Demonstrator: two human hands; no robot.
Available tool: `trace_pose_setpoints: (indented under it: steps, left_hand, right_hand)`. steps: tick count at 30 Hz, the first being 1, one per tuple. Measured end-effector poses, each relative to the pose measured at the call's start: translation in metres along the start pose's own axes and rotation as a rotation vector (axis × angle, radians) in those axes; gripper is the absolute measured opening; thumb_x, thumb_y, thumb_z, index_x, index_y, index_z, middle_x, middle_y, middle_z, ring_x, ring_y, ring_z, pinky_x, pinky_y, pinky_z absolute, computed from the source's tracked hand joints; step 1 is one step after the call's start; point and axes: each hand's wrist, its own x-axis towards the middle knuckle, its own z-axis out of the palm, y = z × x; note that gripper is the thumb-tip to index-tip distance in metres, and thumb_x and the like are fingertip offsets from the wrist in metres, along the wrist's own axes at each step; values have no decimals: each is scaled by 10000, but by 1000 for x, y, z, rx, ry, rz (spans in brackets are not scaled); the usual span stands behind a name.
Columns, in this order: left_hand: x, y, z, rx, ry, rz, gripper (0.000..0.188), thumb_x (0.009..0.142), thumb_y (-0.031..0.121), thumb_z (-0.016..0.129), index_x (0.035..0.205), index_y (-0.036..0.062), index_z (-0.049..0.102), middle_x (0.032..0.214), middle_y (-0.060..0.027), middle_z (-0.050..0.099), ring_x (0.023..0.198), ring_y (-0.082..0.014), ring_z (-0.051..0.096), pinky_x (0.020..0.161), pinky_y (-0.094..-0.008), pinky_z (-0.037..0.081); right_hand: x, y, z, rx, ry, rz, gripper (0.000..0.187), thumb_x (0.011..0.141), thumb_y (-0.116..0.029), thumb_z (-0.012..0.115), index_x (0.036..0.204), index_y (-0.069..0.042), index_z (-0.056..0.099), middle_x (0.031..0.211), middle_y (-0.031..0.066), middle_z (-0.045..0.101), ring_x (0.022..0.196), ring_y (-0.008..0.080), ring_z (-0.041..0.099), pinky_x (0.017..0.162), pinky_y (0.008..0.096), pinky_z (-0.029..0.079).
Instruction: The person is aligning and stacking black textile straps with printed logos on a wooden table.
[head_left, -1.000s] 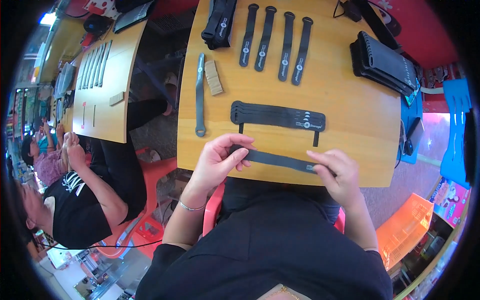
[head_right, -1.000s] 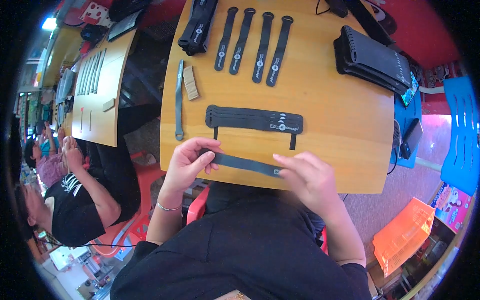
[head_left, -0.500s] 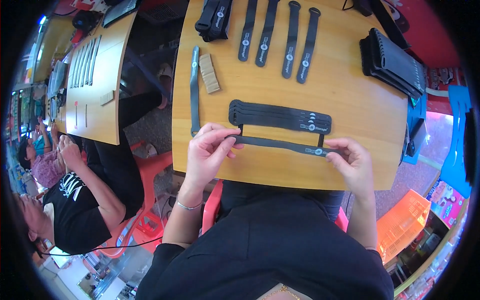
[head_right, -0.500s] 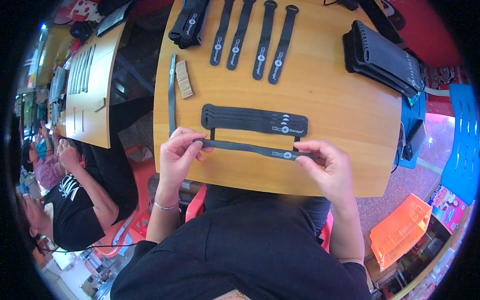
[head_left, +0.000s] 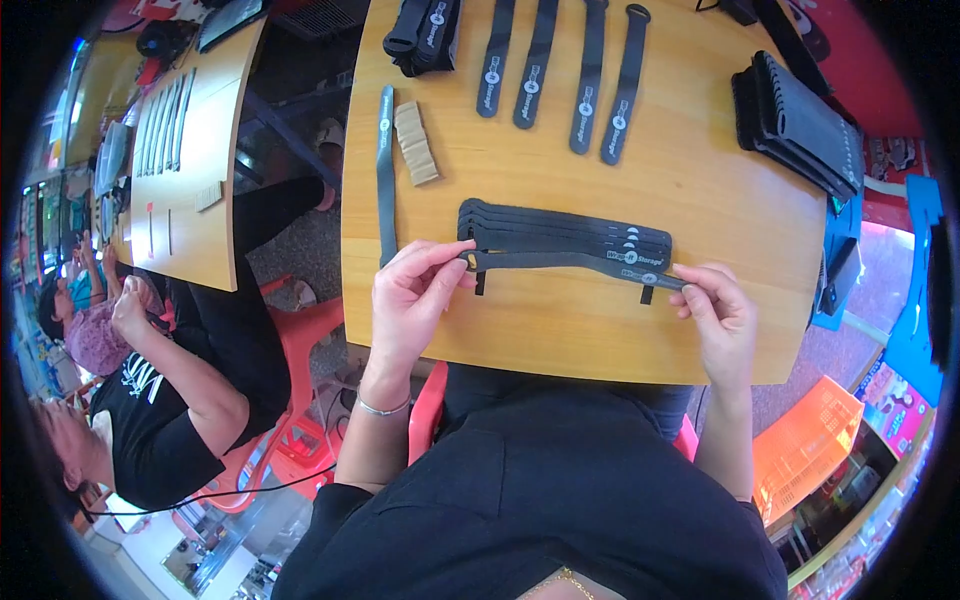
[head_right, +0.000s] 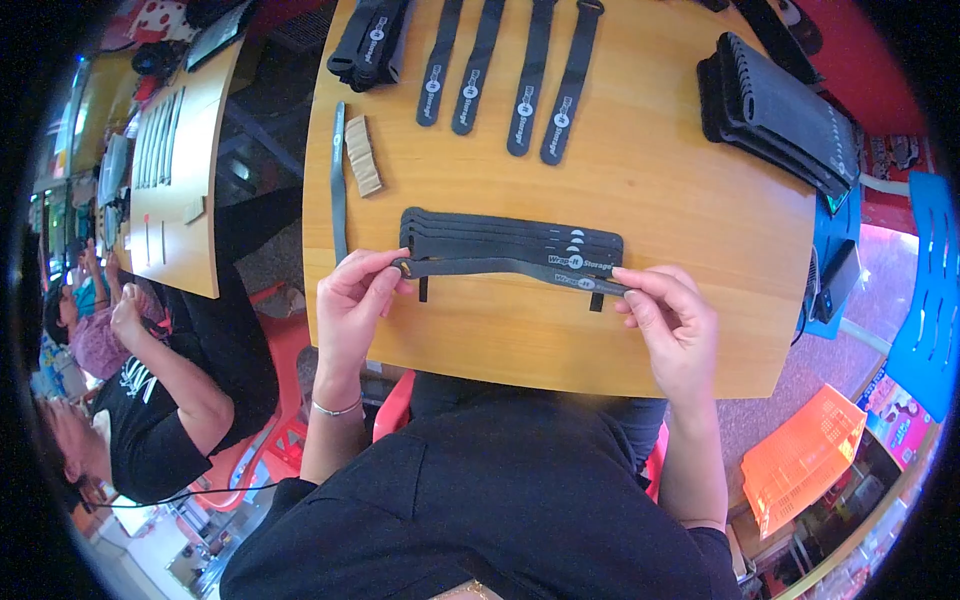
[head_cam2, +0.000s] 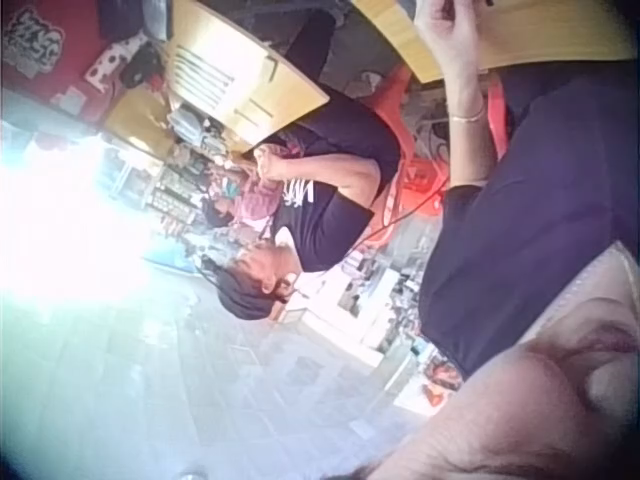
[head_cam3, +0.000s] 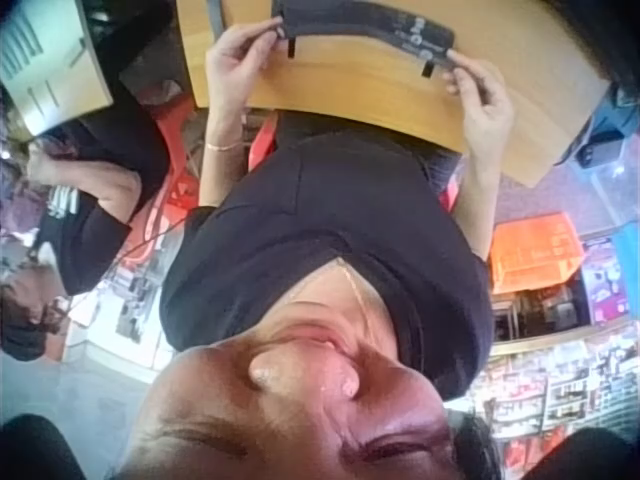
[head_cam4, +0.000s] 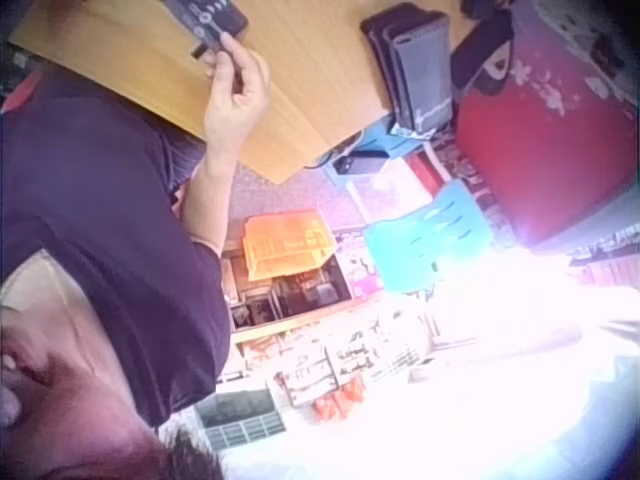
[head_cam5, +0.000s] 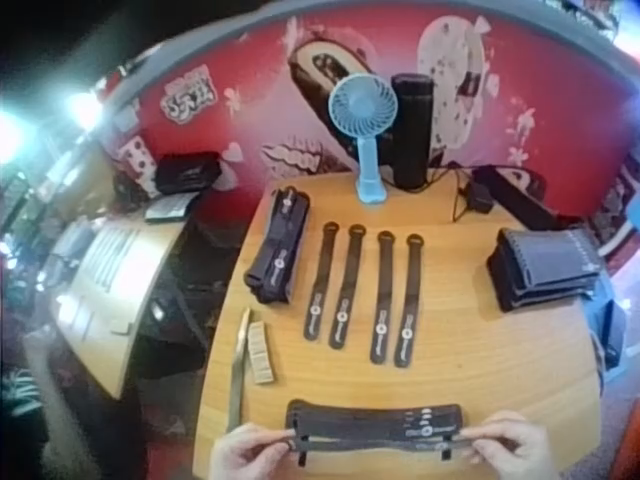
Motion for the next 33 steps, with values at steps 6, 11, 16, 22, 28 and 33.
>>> trace_pose_setpoints:
  steps: [6,11,16,22,28,33]
  left_hand:
    - [1,-8,5,-3,80,53,178,862,-59,582,1007,-22,678,844,-29,557,671,-63,560,555,-174,406]
    - [3,-14,7,-25,88,13,187,859,-75,578,1022,-18,651,826,11,533,664,-23,496,565,-153,381]
    - [6,-16,15,-52,186,74,355,852,-90,568,1185,21,515,812,35,497,658,0,454,558,-129,345]
    - [9,-17,19,-22,212,91,385,849,-97,558,1207,29,493,804,33,487,625,8,412,531,-132,317]
    - [9,-20,18,25,204,61,432,840,-108,551,1242,28,474,823,19,494,689,-17,460,590,-144,359]
    - [10,-20,21,38,218,73,412,835,-110,546,1219,28,485,798,28,478,643,-2,425,551,-141,329]
  right_hand:
    - [0,6,2,-59,25,-28,210,888,38,552,1056,-4,670,899,31,546,720,73,547,626,184,444]
    - [0,11,8,-99,57,-18,217,880,35,567,1066,-19,665,871,21,537,704,66,532,617,181,434]
    - [-2,21,11,-91,71,-15,212,879,21,581,1081,-17,631,865,-1,527,682,51,502,604,178,425]
    - [0,27,15,8,145,2,356,871,41,577,1213,-37,522,852,-14,518,690,29,477,593,158,409]
    - [1,27,17,-9,152,16,381,857,57,581,1215,-40,494,845,-18,515,689,21,471,592,147,398]
    - [-1,30,16,-16,159,2,382,852,62,582,1210,-44,497,846,-21,517,683,13,464,589,141,386]
